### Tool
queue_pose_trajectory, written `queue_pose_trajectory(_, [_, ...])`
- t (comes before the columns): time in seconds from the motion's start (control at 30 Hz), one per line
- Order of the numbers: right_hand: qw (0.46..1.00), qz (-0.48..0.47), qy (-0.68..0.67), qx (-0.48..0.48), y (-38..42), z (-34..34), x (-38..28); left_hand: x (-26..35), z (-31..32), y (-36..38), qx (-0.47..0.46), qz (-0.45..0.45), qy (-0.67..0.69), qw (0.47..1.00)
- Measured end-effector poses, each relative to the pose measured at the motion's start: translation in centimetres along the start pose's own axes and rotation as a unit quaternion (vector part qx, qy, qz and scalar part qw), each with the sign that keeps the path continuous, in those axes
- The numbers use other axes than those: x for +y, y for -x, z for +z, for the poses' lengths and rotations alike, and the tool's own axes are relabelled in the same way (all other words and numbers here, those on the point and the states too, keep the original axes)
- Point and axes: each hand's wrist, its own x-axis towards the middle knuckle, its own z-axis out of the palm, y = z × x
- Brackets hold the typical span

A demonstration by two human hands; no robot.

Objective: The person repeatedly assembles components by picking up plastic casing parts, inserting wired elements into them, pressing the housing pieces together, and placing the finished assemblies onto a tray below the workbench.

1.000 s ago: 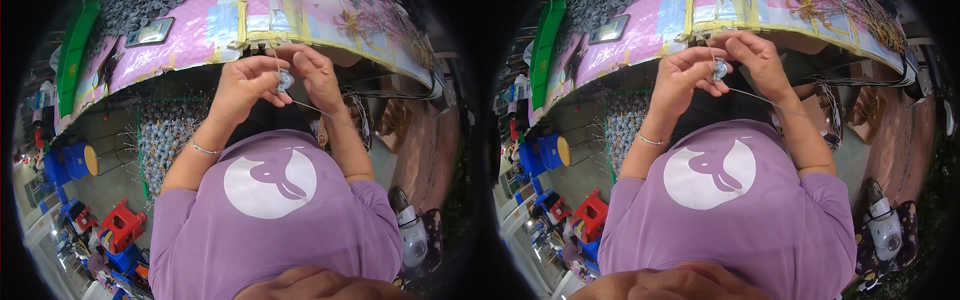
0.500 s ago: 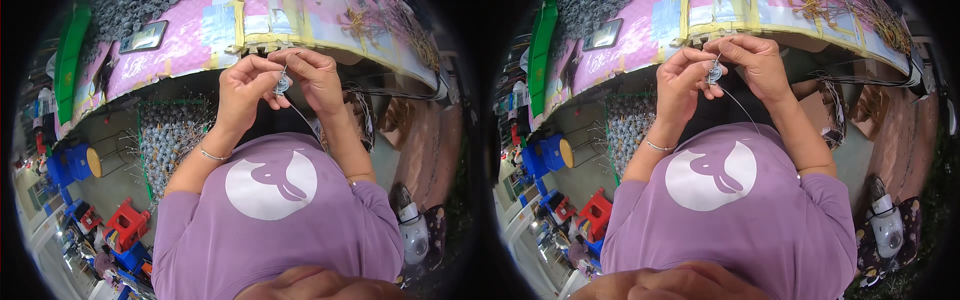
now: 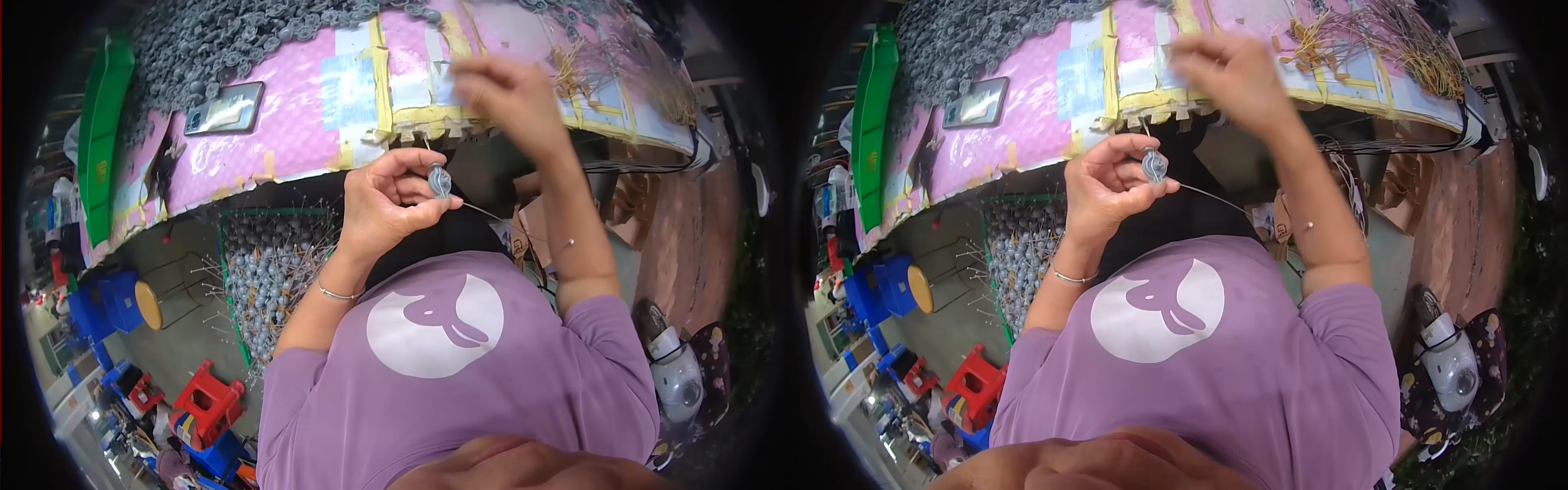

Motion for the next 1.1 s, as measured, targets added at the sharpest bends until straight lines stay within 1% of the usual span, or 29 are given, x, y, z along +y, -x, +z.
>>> queue_pose_trajectory(0.03, [0.969,-0.101,0.211,0.081,-2.9,-2.1,1.2,-0.3,0.0,-0.1,-0.001,-0.016,0.01,1.0])
queue_pose_trajectory(0.07, [0.972,-0.043,0.204,0.109,-5.1,-3.2,0.1,-0.6,0.1,0.0,-0.005,-0.04,0.016,0.999])
queue_pose_trajectory(0.1, [0.954,-0.059,0.259,0.137,-7.1,-3.7,0.9,-0.9,0.2,0.0,-0.008,-0.062,0.022,0.998])
queue_pose_trajectory(0.13, [0.933,-0.075,0.311,0.164,-9.4,-4.2,1.9,-1.7,0.2,0.1,-0.023,-0.043,0.022,0.999])
queue_pose_trajectory(0.17, [0.908,-0.092,0.362,0.189,-11.6,-4.7,3.0,-1.7,0.4,0.3,-0.03,-0.056,0.014,0.998])
queue_pose_trajectory(0.23, [0.848,-0.127,0.456,0.236,-14.8,-5.3,4.5,-2.0,0.7,0.5,-0.036,-0.052,0.023,0.998])
queue_pose_trajectory(0.33, [0.818,-0.141,0.486,0.274,-16.2,-5.3,5.8,-1.5,0.2,1.0,-0.024,-0.053,-0.003,0.998])
queue_pose_trajectory(0.43, [0.813,-0.175,0.519,0.196,-15.4,-7.1,6.5,-1.6,-0.9,2.1,0.0,-0.035,-0.021,0.999])
queue_pose_trajectory(0.47, [0.775,-0.257,0.561,0.137,-14.1,-8.0,7.0,-1.5,-1.2,2.3,0.009,-0.028,-0.038,0.999])
queue_pose_trajectory(0.57, [0.757,-0.206,0.619,-0.016,-13.0,-7.9,5.3,-0.9,-1.2,2.6,0.025,-0.026,-0.037,0.999])
queue_pose_trajectory(0.67, [0.806,-0.179,0.561,-0.052,-11.8,-8.2,4.1,-0.5,-0.7,2.6,0.042,0.009,-0.032,0.999])
queue_pose_trajectory(0.77, [0.845,-0.272,0.459,-0.025,-9.9,-8.1,3.5,0.2,-0.3,2.8,0.062,0.03,-0.029,0.997])
queue_pose_trajectory(0.87, [0.867,-0.238,0.437,0.004,-9.1,-7.9,4.1,0.2,-0.4,3.1,0.07,0.05,0.001,0.996])
queue_pose_trajectory(0.9, [0.863,-0.211,0.459,-0.001,-8.5,-7.2,3.4,0.2,-0.5,3.2,0.066,0.055,0.017,0.996])
queue_pose_trajectory(0.97, [0.851,-0.158,0.501,-0.011,-6.0,-5.2,1.3,0.5,-0.5,3.2,0.069,0.049,0.005,0.996])
queue_pose_trajectory(1.0, [0.842,-0.225,0.489,0.037,-4.5,-4.1,1.5,0.8,-0.3,3.3,0.076,0.051,-0.019,0.996])
queue_pose_trajectory(1.03, [0.826,-0.291,0.475,0.086,-2.9,-3.1,1.5,0.7,-0.4,3.2,0.085,0.071,-0.057,0.992])
queue_pose_trajectory(1.07, [0.898,-0.253,0.356,0.06,-0.5,-1.5,0.3,0.6,-0.5,3.2,0.094,0.091,-0.096,0.987])
queue_pose_trajectory(1.1, [0.951,-0.204,0.231,0.033,2.3,0.4,-1.1,0.4,-0.5,3.3,0.101,0.106,-0.133,0.98])
